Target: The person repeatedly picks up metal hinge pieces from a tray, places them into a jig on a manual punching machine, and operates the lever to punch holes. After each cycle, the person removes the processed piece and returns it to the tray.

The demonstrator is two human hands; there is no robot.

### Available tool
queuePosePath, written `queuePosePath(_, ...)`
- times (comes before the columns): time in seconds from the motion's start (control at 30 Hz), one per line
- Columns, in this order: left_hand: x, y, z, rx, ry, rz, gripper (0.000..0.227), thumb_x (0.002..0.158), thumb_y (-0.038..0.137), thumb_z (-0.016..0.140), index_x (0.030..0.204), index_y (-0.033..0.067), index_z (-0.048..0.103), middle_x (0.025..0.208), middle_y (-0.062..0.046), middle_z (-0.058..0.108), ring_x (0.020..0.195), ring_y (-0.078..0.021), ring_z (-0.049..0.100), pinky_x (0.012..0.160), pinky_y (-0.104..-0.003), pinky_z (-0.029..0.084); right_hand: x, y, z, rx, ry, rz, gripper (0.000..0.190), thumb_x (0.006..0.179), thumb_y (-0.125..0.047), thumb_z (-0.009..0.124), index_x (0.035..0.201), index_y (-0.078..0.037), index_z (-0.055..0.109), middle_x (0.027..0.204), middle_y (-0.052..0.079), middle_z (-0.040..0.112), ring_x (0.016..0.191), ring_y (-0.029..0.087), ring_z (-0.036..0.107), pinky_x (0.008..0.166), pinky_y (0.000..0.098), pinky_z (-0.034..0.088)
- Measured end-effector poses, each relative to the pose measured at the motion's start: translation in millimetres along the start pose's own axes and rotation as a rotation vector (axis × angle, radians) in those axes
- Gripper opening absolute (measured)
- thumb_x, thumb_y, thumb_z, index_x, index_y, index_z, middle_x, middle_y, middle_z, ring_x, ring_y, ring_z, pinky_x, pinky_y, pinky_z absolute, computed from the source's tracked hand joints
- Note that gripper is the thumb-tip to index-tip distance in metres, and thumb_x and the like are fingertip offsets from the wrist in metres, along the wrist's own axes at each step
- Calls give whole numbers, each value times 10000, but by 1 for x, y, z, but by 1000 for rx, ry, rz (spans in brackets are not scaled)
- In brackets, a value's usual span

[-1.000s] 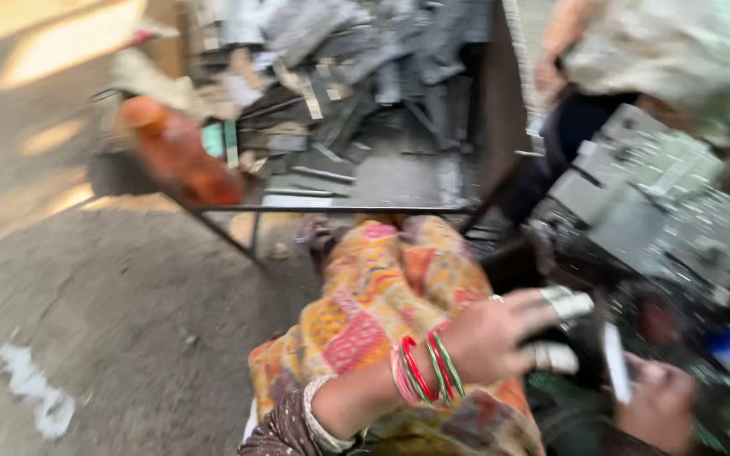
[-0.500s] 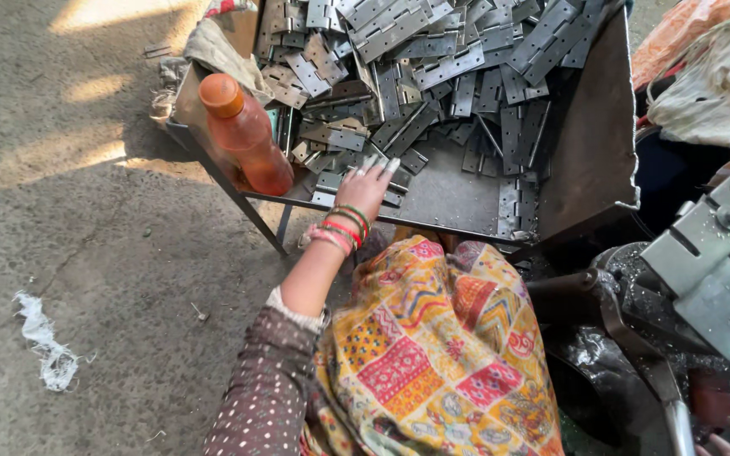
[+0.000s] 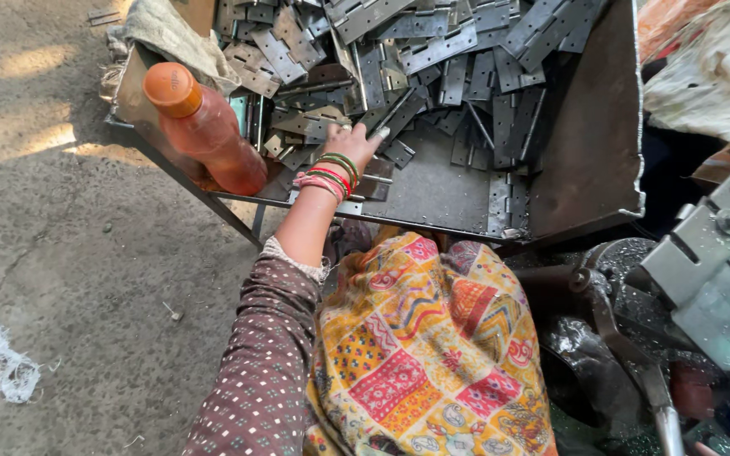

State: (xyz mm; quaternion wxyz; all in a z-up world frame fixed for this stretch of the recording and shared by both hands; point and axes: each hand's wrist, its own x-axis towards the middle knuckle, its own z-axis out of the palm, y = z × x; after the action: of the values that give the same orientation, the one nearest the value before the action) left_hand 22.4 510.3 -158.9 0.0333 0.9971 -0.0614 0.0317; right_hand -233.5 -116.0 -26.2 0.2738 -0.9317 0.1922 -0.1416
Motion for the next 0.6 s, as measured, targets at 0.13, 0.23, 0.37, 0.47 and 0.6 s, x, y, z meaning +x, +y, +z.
queuePosePath(0.13, -13, -2, -8, -107, -110, 71, 559, 780, 74, 696, 1295, 286, 646, 1138, -136, 651, 964, -352, 693, 886, -490, 526, -5, -5, 5, 7, -11, -18, 214, 1175, -201, 459, 1159, -10, 554, 1157, 118, 740, 939, 265, 737, 791, 397, 552)
queuePosePath(0.23, -40, 4, -19, -87, 10, 154, 512, 820, 33, 658, 1262, 291, 672, 1063, -64, 715, 975, -314, 707, 774, -474, 559, -10, -8, 5, 29, 2, -19, 215, 1175, -204, 465, 1160, -16, 567, 1164, 108, 744, 944, 259, 738, 794, 398, 548)
queuePosePath(0.37, -61, 56, -60, -173, 83, 57, 394, 841, 167, 699, 1224, 255, 679, 945, -73, 725, 835, -343, 714, 709, -494, 560, -37, -6, -8, 11, 82, 54, 216, 1175, -208, 475, 1160, -24, 585, 1173, 95, 749, 951, 251, 740, 799, 399, 544)
queuePosePath(0.47, -60, 109, -114, -292, 70, -86, 442, 913, 242, 702, 1349, 270, 641, 929, -131, 726, 859, -381, 697, 713, -513, 549, -49, -10, -8, -23, 107, 90, 203, 1167, -215, 491, 1166, -48, 608, 1147, 67, 756, 947, 242, 741, 791, 394, 540)
queuePosePath(0.6, -30, 188, -161, -1329, 269, 131, 494, 945, 155, 778, 1413, 125, 623, 1206, -83, 766, 1080, -186, 717, 962, -331, 547, -50, -19, -9, -91, 138, 127, 192, 1149, -226, 511, 1174, -83, 637, 1073, 31, 766, 925, 240, 743, 766, 389, 540)
